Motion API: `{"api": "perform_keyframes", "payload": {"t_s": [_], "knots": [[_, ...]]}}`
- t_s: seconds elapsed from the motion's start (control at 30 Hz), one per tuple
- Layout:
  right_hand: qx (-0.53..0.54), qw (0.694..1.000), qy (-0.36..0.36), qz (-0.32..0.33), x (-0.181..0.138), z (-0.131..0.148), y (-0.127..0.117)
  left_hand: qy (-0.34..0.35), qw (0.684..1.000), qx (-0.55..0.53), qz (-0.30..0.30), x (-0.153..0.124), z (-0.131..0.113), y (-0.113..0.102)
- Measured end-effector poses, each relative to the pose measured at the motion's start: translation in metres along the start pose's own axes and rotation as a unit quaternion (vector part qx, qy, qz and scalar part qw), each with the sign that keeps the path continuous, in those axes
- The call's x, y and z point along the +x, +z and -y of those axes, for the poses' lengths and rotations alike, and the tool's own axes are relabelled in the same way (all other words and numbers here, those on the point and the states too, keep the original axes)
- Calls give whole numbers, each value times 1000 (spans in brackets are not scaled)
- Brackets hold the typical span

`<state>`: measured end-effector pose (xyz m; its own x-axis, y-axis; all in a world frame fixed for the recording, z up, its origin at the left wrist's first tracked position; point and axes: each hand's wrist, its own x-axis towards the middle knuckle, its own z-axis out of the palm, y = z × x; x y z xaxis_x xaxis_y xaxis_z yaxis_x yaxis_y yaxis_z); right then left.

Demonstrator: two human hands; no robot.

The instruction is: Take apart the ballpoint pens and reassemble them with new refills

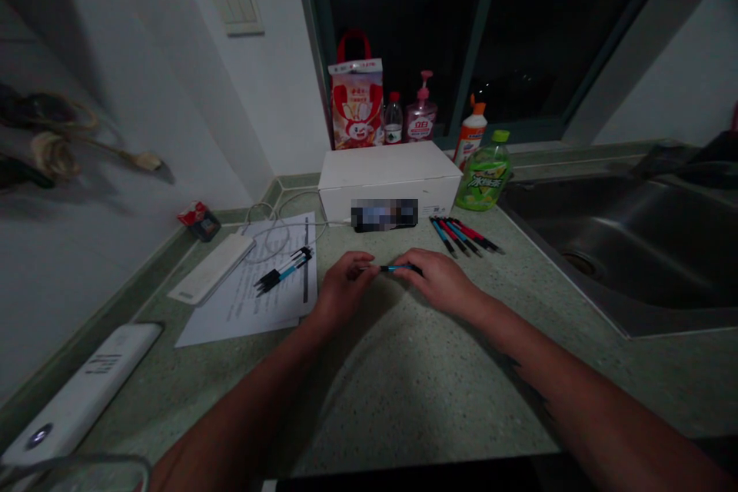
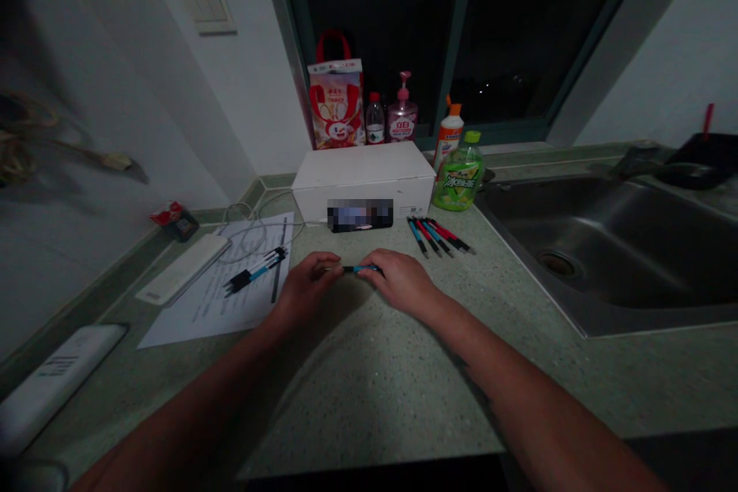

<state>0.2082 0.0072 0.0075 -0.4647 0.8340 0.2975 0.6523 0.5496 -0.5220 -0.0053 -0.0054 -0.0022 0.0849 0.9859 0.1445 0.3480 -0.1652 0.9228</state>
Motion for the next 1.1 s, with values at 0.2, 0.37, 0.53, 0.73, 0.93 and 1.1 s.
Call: {"api": "perform_keyframes", "payload": {"t_s": [0.2,0.37,0.53,0.73,0.93,1.1], "knots": [[-6,1000,-6,2,0,-2,0,12,1000,21,-6,0,2,1],[12,1000,-6,18,0,-2,2,62,995,81,-7,0,6,-2],[96,995,19,14,2,-7,0,96,987,124,-32,-1,3,-2],[325,937,98,-85,8,-22,-12,73,996,56,-4,-3,2,2],[482,856,134,-126,12,-9,0,73,989,13,125,-14,2,15],[466,866,141,-117,11,-7,11,50,988,31,146,-19,-5,17]]}}
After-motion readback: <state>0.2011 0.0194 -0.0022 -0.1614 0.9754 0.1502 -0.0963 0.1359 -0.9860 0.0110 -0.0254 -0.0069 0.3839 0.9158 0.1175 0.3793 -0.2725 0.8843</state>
